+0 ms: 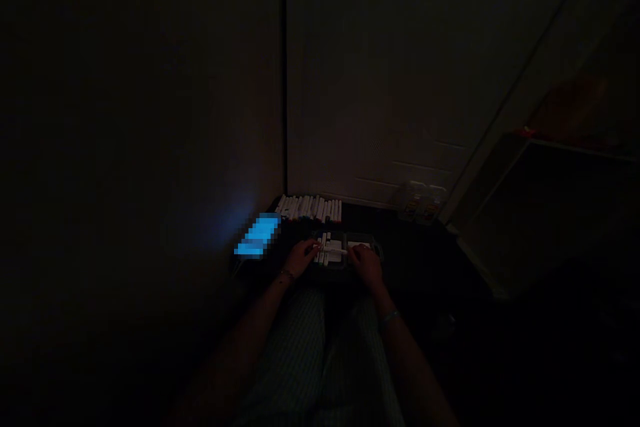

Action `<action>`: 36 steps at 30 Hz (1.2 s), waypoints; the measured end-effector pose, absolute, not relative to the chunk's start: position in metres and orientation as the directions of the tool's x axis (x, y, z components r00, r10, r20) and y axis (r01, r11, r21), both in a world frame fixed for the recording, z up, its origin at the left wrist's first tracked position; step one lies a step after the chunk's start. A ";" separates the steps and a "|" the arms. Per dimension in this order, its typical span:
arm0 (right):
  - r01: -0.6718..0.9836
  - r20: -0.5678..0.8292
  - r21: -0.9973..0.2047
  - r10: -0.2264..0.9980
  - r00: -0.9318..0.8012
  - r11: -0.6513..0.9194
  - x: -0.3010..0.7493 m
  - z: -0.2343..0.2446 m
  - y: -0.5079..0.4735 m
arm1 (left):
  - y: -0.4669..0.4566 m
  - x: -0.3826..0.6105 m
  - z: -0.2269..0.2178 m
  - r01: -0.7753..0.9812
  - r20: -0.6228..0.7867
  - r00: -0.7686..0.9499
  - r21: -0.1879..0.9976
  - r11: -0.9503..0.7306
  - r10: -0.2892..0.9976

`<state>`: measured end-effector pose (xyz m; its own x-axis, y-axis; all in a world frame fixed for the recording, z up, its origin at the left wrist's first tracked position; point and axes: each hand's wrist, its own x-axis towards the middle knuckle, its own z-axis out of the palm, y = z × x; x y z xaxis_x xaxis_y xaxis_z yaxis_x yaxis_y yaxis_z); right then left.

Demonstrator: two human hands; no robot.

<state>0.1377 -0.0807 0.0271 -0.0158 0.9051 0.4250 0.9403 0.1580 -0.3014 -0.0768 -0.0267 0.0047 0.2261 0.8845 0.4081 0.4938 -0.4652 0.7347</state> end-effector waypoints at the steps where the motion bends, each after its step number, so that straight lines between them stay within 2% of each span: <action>1: 0.940 0.427 -0.302 0.904 -0.017 0.160 0.138 0.027 -0.081 | -0.027 -0.077 0.004 0.490 0.407 0.224 0.739 -0.463 0.886; 36: 0.934 0.443 -0.304 0.896 -0.035 0.187 0.138 0.025 -0.079 | -0.024 -0.078 0.001 0.507 0.384 0.213 0.742 -0.438 0.898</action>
